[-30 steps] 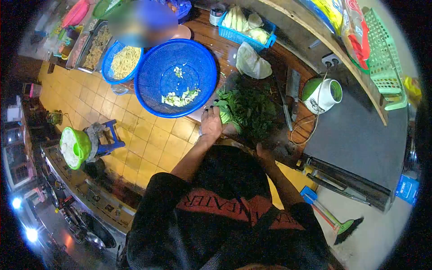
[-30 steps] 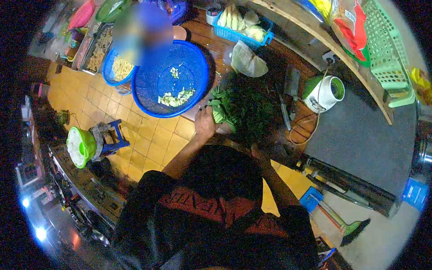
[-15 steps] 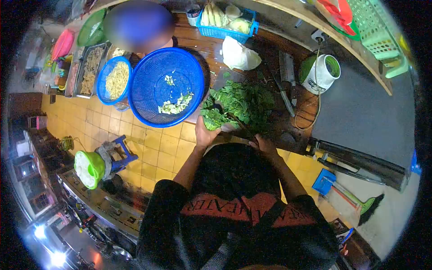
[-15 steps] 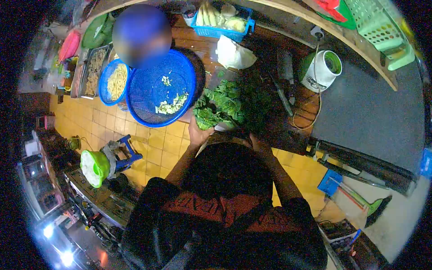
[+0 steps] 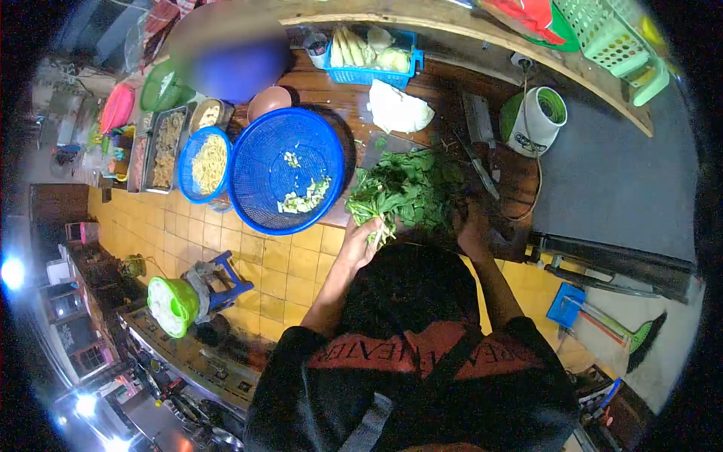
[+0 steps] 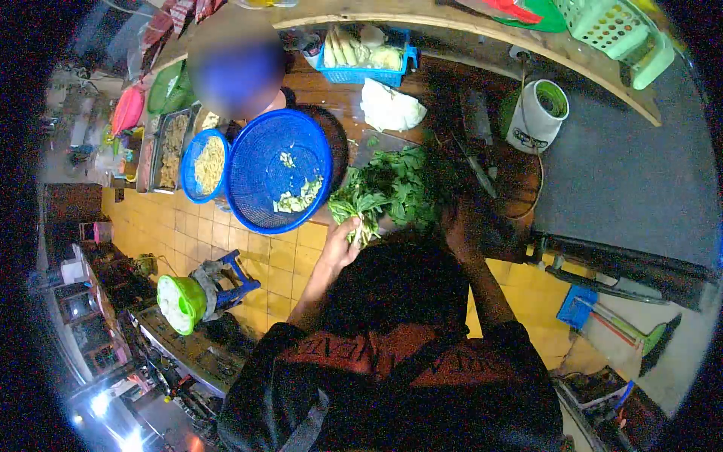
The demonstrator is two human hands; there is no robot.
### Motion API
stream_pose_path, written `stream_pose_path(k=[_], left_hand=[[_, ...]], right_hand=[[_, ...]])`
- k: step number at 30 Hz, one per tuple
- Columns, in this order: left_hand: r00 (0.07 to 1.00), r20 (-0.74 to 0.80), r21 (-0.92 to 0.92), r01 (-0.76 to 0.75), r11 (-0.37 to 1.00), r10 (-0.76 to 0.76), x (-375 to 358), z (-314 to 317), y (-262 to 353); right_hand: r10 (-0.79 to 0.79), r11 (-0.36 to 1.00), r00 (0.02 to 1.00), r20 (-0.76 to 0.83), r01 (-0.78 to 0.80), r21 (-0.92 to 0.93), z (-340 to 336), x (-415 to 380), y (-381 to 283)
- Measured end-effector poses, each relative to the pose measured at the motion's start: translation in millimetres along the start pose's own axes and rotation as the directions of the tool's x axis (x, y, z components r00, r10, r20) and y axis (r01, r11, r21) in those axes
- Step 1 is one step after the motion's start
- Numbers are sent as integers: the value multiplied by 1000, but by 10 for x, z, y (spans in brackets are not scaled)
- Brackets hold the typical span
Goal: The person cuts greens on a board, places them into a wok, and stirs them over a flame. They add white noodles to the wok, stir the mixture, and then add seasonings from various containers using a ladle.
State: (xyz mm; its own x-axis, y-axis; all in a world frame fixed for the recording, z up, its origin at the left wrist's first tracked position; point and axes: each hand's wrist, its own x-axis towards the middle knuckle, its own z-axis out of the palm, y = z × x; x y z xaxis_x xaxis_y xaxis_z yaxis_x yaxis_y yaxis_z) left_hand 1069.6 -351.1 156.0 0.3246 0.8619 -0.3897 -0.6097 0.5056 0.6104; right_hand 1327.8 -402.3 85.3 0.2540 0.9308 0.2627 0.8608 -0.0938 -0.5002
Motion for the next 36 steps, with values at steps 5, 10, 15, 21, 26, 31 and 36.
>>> stream_pose_path(k=[5,10,15,21,26,31,36], left_hand=[[958,219,-86,209,974,-187,169,-293,-194],[984,34,109,169,980,-173,165,180,-89],[992,46,170,109,979,-118,305,303,-179],[994,48,195,82,977,-93,301,476,-136],[997,69,265,17,964,-37,343,434,-222],[984,-25,138,181,974,-179,256,642,-52],[988,-26,-70,148,987,-150,474,307,-241]], right_hand=[[-48,993,983,-176,27,-116,534,-226,1018],[26,999,998,-54,-28,-45,63,36,323],[-63,792,914,401,-199,578,-753,561,-1060],[-54,674,959,278,-171,719,-319,608,-1025],[-13,572,911,412,-331,750,-392,610,-1006],[104,474,805,584,-556,683,-417,582,-963],[71,535,901,428,-396,746,-416,523,-963]])
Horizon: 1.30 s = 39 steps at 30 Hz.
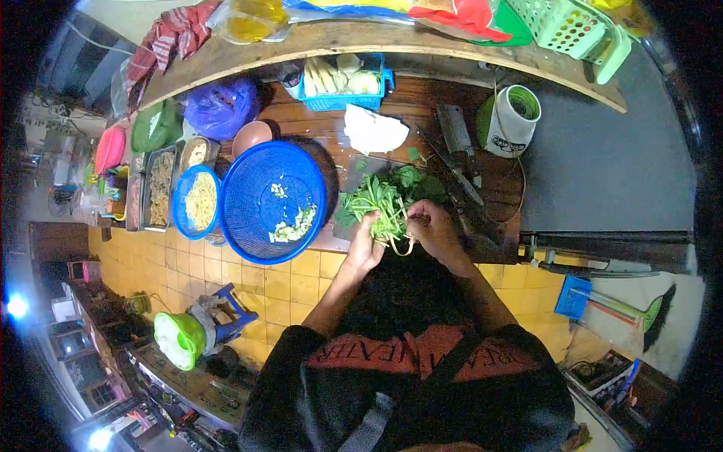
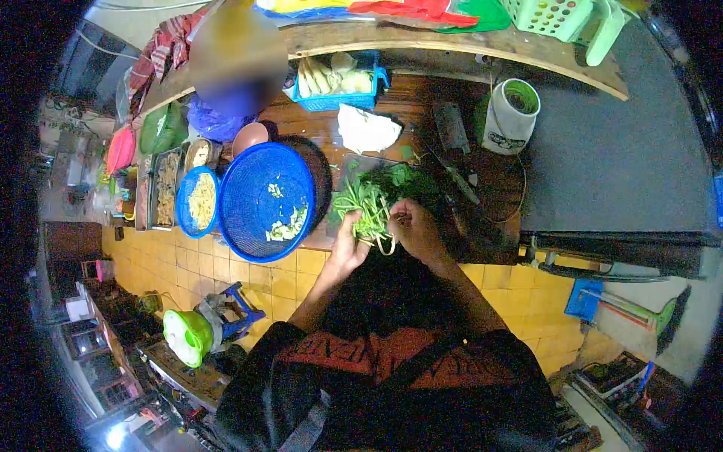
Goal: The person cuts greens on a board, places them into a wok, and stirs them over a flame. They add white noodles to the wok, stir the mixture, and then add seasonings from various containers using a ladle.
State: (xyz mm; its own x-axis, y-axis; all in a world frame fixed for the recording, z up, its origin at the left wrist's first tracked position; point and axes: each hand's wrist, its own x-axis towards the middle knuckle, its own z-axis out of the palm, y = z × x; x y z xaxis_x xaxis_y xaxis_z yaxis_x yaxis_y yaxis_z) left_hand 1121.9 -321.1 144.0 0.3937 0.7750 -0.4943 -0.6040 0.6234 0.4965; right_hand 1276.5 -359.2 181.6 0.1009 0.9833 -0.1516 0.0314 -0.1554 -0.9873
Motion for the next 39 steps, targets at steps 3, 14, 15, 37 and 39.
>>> stream_pose_path(k=[3,14,15,37,39], left_hand=[[982,175,-110,97,989,-77,-41,123,95],[983,128,-342,166,925,-129,206,-140,-32],[981,149,-347,172,922,-127,207,-117,-28],[946,167,-381,322,867,-278,401,-55,-74],[970,82,-489,239,839,-229,417,-56,-2]], right_hand=[[1,1000,998,-57,0,22,-6,-24,38],[-23,978,997,-69,8,-208,-109,-182,-123],[-44,994,998,-45,40,-98,-100,-203,-120],[-238,927,971,-27,235,292,-280,-371,-137],[-177,925,975,-131,210,316,-357,-393,-95]])
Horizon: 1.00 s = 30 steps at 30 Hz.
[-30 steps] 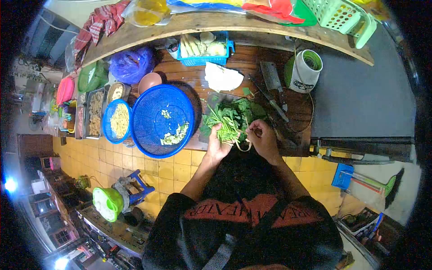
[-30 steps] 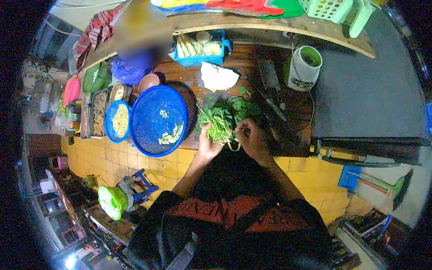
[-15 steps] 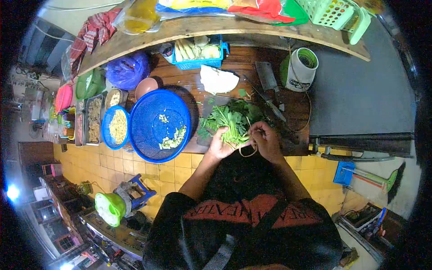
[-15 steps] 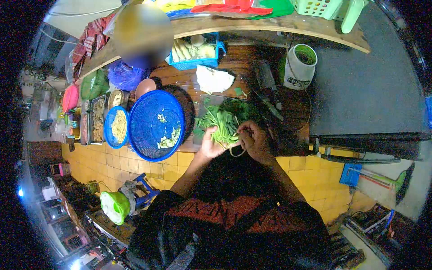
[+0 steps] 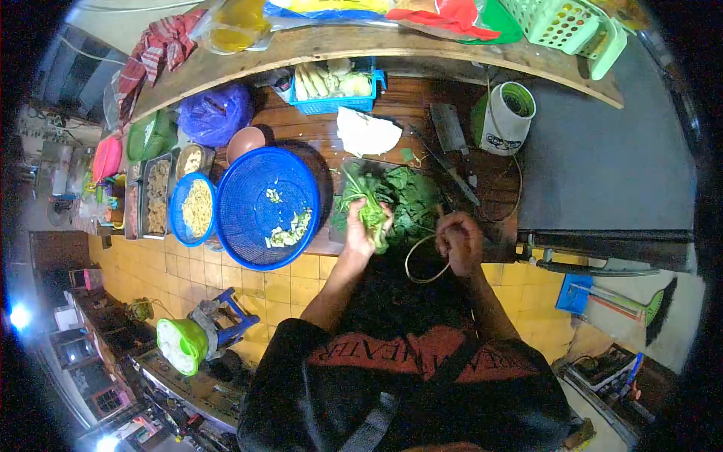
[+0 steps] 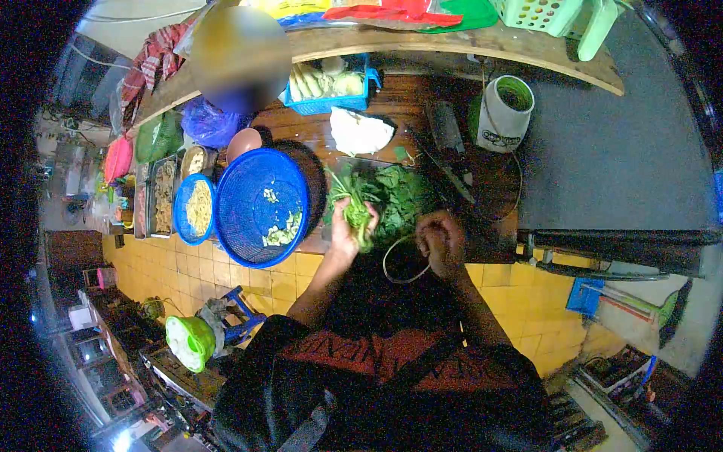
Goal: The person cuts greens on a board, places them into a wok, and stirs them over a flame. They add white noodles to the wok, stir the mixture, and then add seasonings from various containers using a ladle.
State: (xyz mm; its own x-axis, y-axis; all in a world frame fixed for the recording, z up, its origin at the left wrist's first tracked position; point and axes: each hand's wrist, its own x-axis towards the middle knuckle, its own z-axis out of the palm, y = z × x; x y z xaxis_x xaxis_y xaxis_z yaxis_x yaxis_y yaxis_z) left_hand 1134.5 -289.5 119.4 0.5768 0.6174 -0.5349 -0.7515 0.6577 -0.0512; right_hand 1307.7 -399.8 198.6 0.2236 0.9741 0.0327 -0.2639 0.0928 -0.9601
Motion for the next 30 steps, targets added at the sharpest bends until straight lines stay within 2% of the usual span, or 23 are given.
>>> stream_pose_path(k=[1,2,3,5,6,7,8,9,10,11,12,13,14,15,17,18,20,22,23,25,28,29,30], left_hand=[[996,-9,-8,-84,996,84,-15,15,33],[997,53,-30,-58,998,59,-38,29,80],[992,15,27,-127,992,126,-114,125,73],[990,20,153,-144,978,142,-109,48,180],[994,63,295,-109,949,94,-153,-8,245],[993,59,292,-112,950,99,-174,-39,283],[984,-41,458,-134,879,171,-195,-65,318],[958,-127,611,-129,781,258,-219,-90,351],[943,-119,785,-102,610,312,-267,-95,375],[910,-112,897,-81,434,400,-385,47,346],[880,73,968,-176,179,469,-414,27,360],[833,264,963,-252,-90,486,-446,-13,398],[769,440,890,-304,-341,463,-330,-370,534],[767,437,892,-300,-339,470,-299,-542,570],[758,409,911,-366,-188,509,-318,-723,586],[725,402,882,-143,-449,560,-406,-710,579],[725,399,867,-98,-489,562,-514,-645,531],[707,418,808,-2,-589,570,-501,-739,523],[682,469,815,-89,-573,561,-494,-791,511],[699,397,782,81,-618,595,-565,-601,427],[687,419,813,6,-582,594,-514,-757,477],[669,513,771,-84,-632,538,-568,-736,486],[644,515,756,-29,-654,566,-649,-659,456]], right_hand=[[28,999,992,-120,-25,26,-61,-21,18],[13,999,985,-173,-7,32,-159,-7,85],[14,1000,984,-176,-9,30,-264,19,125],[-93,985,954,-285,47,-164,-502,57,211],[-87,986,955,-285,41,-164,-692,49,320],[-150,888,938,-311,-10,-459,-928,46,472],[-219,705,924,-312,-72,-706,-1160,27,646],[-214,705,928,-304,-69,-706,-1426,-31,880],[-252,453,943,-219,-85,-887,-1699,-106,1134],[-259,308,951,-169,-85,-948,-1720,-119,1167],[-265,155,957,-119,-79,-985,-1737,-131,1196],[-240,-9,968,-68,-72,-997,-1531,-109,1072],[-206,-172,978,-21,-57,-983,-1248,-81,900],[-166,-329,986,19,-37,-943,-1019,-60,792],[-136,-283,990,19,-21,-959,-679,-34,703],[-108,-237,994,16,-10,-972,-611,-37,688],[-146,-180,988,53,27,-983,-918,-105,1036],[-189,-131,978,91,67,-989,-896,-62,891],[88,52,993,-82,-87,-995,-886,-80,795],[379,175,903,-202,-284,-943,-842,-88,687],[304,-14,931,-203,-209,-978,-983,-205,931],[260,-205,941,-214,-163,-965,-1071,-247,1006],[239,-297,948,-212,-136,-945,-1162,-261,1144]])
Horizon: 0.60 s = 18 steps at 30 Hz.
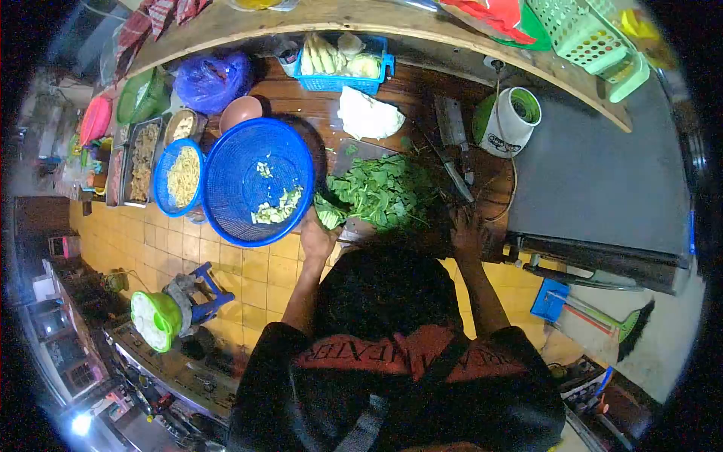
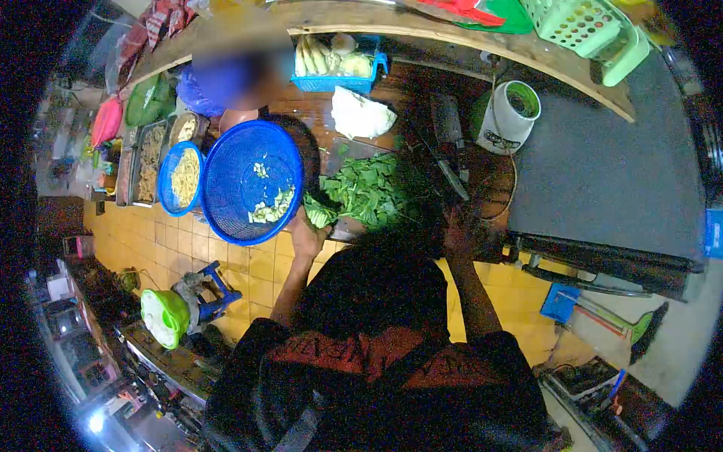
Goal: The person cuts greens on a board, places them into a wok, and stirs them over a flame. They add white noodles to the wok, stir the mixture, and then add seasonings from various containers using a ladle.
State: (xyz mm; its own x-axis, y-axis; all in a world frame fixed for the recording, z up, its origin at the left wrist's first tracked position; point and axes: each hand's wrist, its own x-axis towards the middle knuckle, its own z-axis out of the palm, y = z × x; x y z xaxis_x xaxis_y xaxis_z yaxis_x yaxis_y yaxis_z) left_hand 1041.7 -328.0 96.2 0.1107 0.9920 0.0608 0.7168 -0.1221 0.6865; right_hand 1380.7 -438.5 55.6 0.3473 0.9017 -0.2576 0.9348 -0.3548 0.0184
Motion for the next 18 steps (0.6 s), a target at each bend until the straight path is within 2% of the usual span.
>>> stream_pose_path(k=[1,2,3,4,5,6,7,8,9,11,12,13,17,18], left_hand=[[999,-35,62,16,998,-14,-31,-45,28],[999,-39,63,21,998,-19,-43,-55,-4],[998,-61,91,3,996,3,-65,-61,-58],[997,-79,120,-15,993,24,-88,-86,-64],[996,-82,121,-9,993,19,-99,-100,-65],[999,28,102,25,994,-28,-68,-148,-8],[987,140,86,60,994,-72,-44,-179,19],[986,135,125,85,989,-101,-60,26,-214],[986,129,122,93,988,-108,-31,35,-180],[955,285,157,37,987,-81,45,115,-80],[956,290,73,12,997,-33,90,152,-1],[960,268,148,47,988,-86,79,215,47],[962,266,168,9,986,-54,145,333,89],[966,256,166,-2,986,-41,134,356,80]], right_hand=[[3,995,1000,-22,-5,-98,155,39,48],[0,715,990,-138,97,692,360,120,69],[40,352,985,-171,146,924,358,132,67],[79,-74,976,-203,209,975,253,134,16],[-19,625,928,-371,301,720,102,114,59],[-214,964,879,-427,260,52,-136,102,26],[-222,962,877,-427,268,50,-253,89,-7],[-162,967,898,-409,227,116,-347,77,-36],[-105,966,917,-385,186,178,-421,66,-58],[-72,967,921,-382,158,199,-512,49,-102],[-29,967,925,-379,122,223,-565,39,-128],[-45,967,924,-380,136,214,-657,26,-155],[-98,920,902,-420,243,307,-1003,-149,-385],[-128,817,962,-242,241,524,-1031,-186,-446]])
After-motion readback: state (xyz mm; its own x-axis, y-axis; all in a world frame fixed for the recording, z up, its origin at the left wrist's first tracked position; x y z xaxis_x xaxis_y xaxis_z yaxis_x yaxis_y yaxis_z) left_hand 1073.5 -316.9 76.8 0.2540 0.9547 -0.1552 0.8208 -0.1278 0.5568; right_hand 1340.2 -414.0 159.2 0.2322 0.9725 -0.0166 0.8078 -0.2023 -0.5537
